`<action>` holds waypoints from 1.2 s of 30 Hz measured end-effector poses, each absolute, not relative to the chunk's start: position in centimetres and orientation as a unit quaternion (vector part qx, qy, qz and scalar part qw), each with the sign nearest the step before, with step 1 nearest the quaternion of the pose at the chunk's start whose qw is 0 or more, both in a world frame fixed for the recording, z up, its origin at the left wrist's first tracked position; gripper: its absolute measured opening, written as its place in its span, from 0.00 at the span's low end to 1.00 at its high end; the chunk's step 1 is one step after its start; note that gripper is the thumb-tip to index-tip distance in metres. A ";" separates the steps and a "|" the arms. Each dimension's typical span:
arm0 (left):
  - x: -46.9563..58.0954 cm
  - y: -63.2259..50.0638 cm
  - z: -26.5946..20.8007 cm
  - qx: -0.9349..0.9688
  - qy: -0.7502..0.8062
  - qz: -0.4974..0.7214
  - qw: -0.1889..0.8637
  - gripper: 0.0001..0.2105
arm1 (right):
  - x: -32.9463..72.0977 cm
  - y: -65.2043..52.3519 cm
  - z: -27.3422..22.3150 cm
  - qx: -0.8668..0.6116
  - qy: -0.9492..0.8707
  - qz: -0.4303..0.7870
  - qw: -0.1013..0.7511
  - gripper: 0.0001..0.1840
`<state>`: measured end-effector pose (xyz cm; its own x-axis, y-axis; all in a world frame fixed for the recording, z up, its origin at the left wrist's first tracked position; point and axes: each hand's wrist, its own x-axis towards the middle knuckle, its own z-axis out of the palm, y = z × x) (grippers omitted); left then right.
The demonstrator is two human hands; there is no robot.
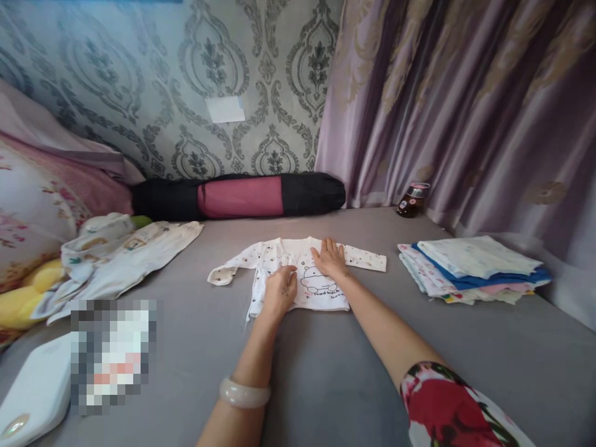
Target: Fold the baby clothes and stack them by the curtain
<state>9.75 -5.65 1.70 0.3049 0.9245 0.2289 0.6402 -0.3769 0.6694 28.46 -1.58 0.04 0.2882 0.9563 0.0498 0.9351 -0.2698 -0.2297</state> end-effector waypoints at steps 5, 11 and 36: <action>9.7 -5.9 2.1 0.776 0.517 0.282 0.226 0.13 | 29.0 -1.2 0.6 -0.794 -0.588 0.095 0.122 0.38; 10.2 -6.8 2.5 0.792 0.525 0.235 0.203 0.11 | 32.0 -2.7 1.7 -0.825 -0.537 0.126 0.123 0.37; 6.8 -5.0 3.9 0.637 0.717 0.259 0.114 0.15 | 17.1 2.3 3.0 -0.633 -0.763 0.095 0.091 0.29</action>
